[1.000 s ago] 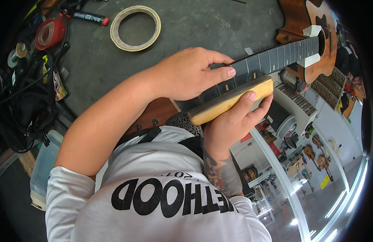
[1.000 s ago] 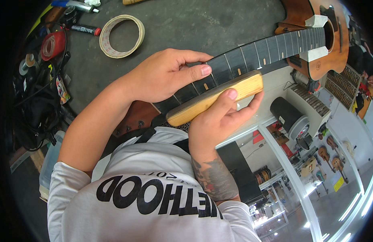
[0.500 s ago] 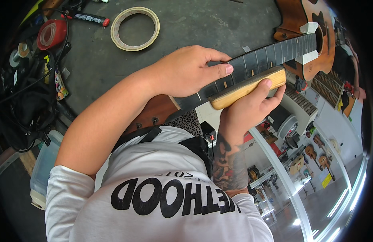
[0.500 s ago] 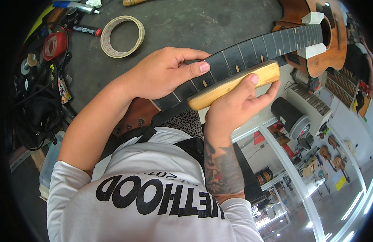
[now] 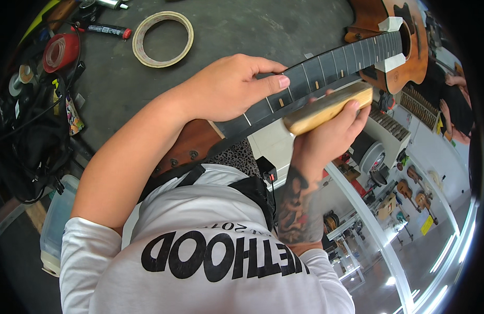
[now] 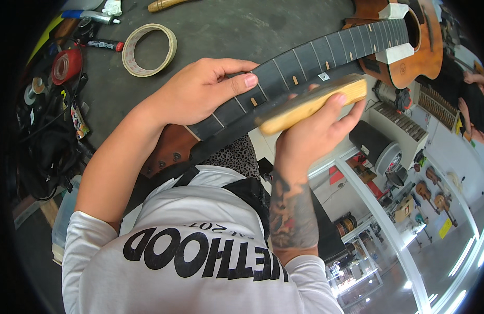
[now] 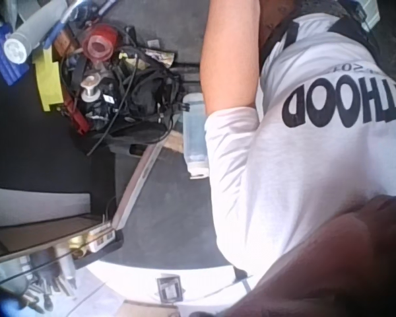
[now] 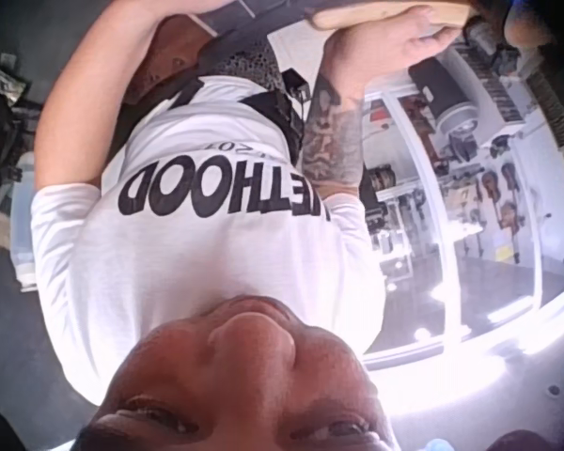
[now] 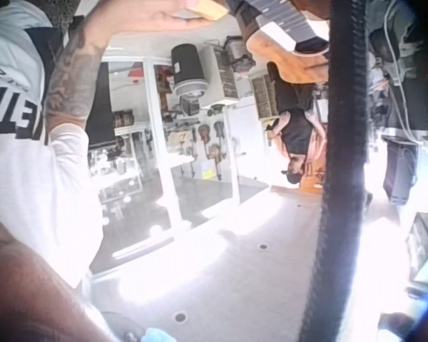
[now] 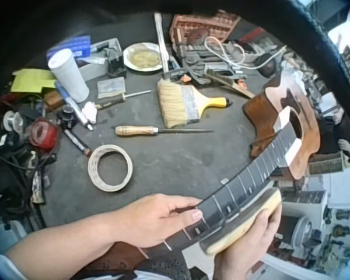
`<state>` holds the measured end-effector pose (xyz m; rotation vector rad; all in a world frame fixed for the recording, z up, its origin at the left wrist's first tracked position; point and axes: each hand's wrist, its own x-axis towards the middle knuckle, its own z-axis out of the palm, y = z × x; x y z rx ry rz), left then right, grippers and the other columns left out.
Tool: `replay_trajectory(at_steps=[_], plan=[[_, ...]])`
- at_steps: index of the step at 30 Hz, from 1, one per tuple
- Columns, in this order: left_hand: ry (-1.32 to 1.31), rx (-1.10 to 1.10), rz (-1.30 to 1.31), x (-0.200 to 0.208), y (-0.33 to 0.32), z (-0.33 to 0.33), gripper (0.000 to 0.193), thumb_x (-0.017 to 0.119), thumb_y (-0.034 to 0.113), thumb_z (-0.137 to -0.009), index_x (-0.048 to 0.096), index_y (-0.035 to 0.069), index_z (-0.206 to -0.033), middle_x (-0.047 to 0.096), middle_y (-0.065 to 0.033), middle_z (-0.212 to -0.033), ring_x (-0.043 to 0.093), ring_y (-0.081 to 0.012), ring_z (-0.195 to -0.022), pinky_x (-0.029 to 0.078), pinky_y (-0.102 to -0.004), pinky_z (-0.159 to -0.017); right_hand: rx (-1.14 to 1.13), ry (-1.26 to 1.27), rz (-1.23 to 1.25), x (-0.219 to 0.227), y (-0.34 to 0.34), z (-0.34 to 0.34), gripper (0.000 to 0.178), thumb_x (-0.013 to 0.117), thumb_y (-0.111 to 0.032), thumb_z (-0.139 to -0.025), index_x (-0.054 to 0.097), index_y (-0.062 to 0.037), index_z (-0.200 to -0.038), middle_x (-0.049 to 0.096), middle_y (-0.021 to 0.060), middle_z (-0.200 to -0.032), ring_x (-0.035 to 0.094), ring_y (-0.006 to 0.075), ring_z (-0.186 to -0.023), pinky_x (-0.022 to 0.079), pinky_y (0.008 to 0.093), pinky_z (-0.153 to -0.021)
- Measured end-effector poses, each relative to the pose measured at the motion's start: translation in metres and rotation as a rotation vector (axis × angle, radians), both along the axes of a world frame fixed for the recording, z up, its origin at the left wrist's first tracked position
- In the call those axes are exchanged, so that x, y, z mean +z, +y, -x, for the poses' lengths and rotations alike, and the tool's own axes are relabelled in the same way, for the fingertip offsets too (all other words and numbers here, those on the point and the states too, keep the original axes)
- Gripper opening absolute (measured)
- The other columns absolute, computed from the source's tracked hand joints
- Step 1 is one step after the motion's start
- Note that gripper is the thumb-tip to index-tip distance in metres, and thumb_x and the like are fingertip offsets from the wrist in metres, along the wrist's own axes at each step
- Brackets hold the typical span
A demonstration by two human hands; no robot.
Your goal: The person sands the fretboard of an acoustic guitar using a wooden sanding block. They move the block back and forth along the length of the neck, applying pressure to smooth the surface. The guitar is held steady on a workbench while the person works on the fretboard.
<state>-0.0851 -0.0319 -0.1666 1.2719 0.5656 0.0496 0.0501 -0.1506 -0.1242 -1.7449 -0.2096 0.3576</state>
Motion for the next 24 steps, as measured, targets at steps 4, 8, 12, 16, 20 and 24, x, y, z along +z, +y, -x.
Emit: replay_trajectory(at_steps=[4, 8, 12, 16, 20, 24], plan=[[0.019, -0.017, 0.087, 0.003, 0.0, -0.004, 0.042, 0.058, 0.03, -0.107, 0.064, -0.002, -0.133, 0.075, -0.0049, -0.104, 0.066, -0.0059, -0.091, 0.054, -0.0245, -0.081, -0.012, -0.101, -0.082, -0.01, 0.017, -0.05, 0.033, 0.042, -0.024, -0.11, 0.043, -0.0059, -0.137, 0.061, 0.0138, -0.113, 0.066, 0.0224, -0.092, 0.06, 0.0403, -0.072], [0.014, -0.004, 0.109, 0.001, -0.001, 0.0, 0.041, 0.057, 0.028, -0.108, 0.063, -0.003, -0.134, 0.075, -0.0052, -0.105, 0.066, -0.0066, -0.092, 0.054, -0.0248, -0.082, 0.011, -0.07, -0.104, -0.006, 0.024, -0.066, 0.03, 0.043, -0.021, -0.11, 0.044, -0.004, -0.134, 0.06, 0.0129, -0.108, 0.066, 0.021, -0.09, 0.06, 0.0395, -0.071], [-0.054, 0.007, 0.112, 0.001, 0.0, -0.001, 0.04, 0.056, 0.026, -0.108, 0.063, -0.003, -0.134, 0.075, -0.0052, -0.106, 0.067, -0.0069, -0.093, 0.054, -0.0248, -0.083, 0.085, -0.052, -0.09, -0.014, 0.018, -0.078, 0.065, 0.054, -0.026, -0.107, 0.019, -0.0034, -0.157, 0.058, 0.0155, -0.121, 0.062, 0.0214, -0.099, 0.057, 0.0376, -0.083], [-0.055, 0.006, 0.095, 0.001, 0.0, -0.001, 0.04, 0.057, 0.027, -0.108, 0.063, -0.003, -0.134, 0.075, -0.0052, -0.106, 0.066, -0.0066, -0.093, 0.054, -0.0248, -0.083, 0.083, -0.076, -0.106, -0.019, 0.02, -0.081, 0.067, 0.056, -0.026, -0.107, 0.02, -0.0009, -0.157, 0.057, 0.0134, -0.125, 0.061, 0.019, -0.106, 0.053, 0.0331, -0.092], [-0.051, 0.035, 0.06, -0.007, -0.005, -0.002, 0.047, 0.058, 0.037, -0.105, 0.066, 0.0, -0.132, 0.064, -0.0044, -0.076, 0.059, -0.01, -0.067, 0.048, -0.0302, -0.065, 0.074, -0.069, -0.068, -0.015, 0.02, -0.074, 0.066, 0.055, -0.026, -0.107, 0.02, -0.0007, -0.157, 0.056, 0.0132, -0.127, 0.06, 0.0184, -0.11, 0.051, 0.0327, -0.094], [0.031, -0.016, 0.016, 0.002, 0.001, 0.001, 0.043, 0.058, 0.032, -0.107, 0.065, -0.001, -0.132, 0.076, -0.0049, -0.103, 0.066, -0.0069, -0.091, 0.053, -0.025, -0.081, 0.072, -0.066, -0.005, -0.013, 0.018, -0.051, 0.066, 0.053, -0.028, -0.108, 0.019, -0.0007, -0.157, 0.055, 0.0138, -0.128, 0.059, 0.0189, -0.11, 0.051, 0.0328, -0.095]])
